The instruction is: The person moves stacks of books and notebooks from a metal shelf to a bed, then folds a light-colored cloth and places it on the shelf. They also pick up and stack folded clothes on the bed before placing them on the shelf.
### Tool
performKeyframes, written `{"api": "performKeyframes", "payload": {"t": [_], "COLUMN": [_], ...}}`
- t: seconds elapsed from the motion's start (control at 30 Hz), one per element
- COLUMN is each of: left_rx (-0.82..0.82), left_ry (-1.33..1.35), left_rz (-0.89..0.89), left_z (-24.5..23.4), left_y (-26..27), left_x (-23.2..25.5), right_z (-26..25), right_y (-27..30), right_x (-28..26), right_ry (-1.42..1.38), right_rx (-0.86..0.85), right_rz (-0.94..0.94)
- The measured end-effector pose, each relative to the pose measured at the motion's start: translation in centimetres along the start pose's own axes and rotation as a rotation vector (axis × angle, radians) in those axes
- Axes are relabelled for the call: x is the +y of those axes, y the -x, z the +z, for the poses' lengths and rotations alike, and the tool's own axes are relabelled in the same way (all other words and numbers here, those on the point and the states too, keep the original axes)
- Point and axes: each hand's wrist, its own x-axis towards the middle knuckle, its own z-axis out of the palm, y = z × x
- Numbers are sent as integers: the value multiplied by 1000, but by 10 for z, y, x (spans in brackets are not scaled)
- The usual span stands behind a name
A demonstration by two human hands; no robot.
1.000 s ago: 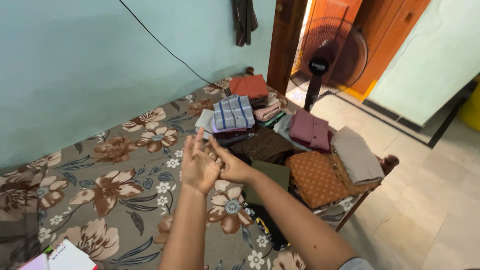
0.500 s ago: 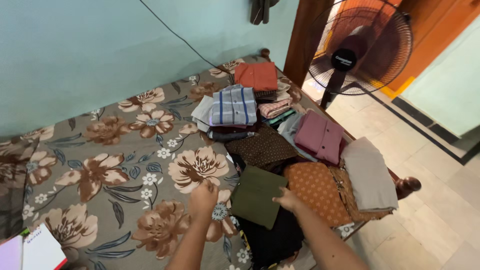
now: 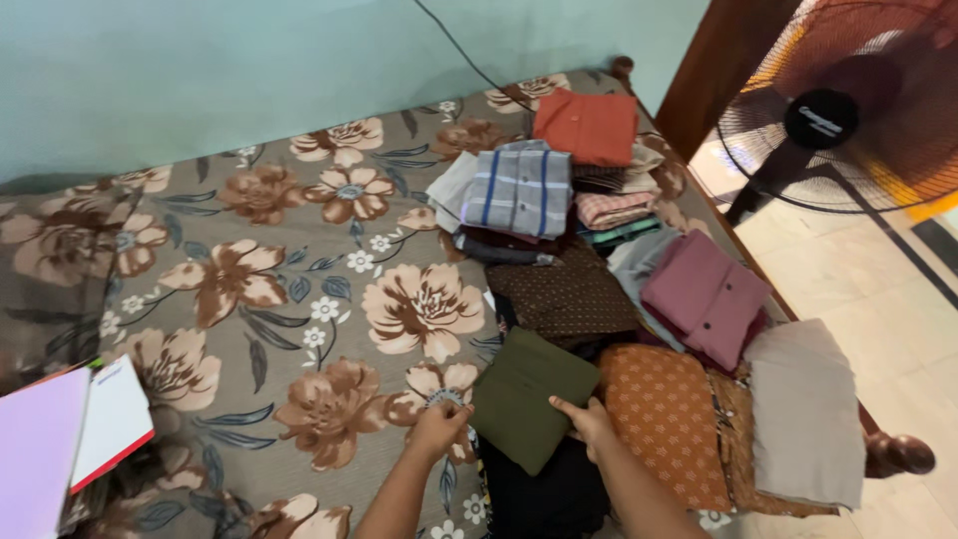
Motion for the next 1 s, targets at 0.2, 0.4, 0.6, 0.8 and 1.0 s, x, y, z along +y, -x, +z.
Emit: {"api": "performKeyframes", "payload": {"t": [0.2,0.4,0.6,0.8,1.0], "left_rx": [-48,-193,-42,-300,78], "left_ry": [276,714,1137,1044,354], "left_rz": [37,-216,64,333,436], "left_z": [-14,-33,-95,-169,-170], "left_y": [-16,60,165,185,213], "left_x": [-26,33,80,55,65], "right_z": [47,89,103,132,187], "right_y": [46,115,178,221,216], "right_x": [-27,-56,-83,-85,-77], "right_ry": [-33,710,891,1003,-134], "right_rx": [212,-63,-267,-420,-760], "right_rz": [-293,-998,-1863,-1757,-463]}}
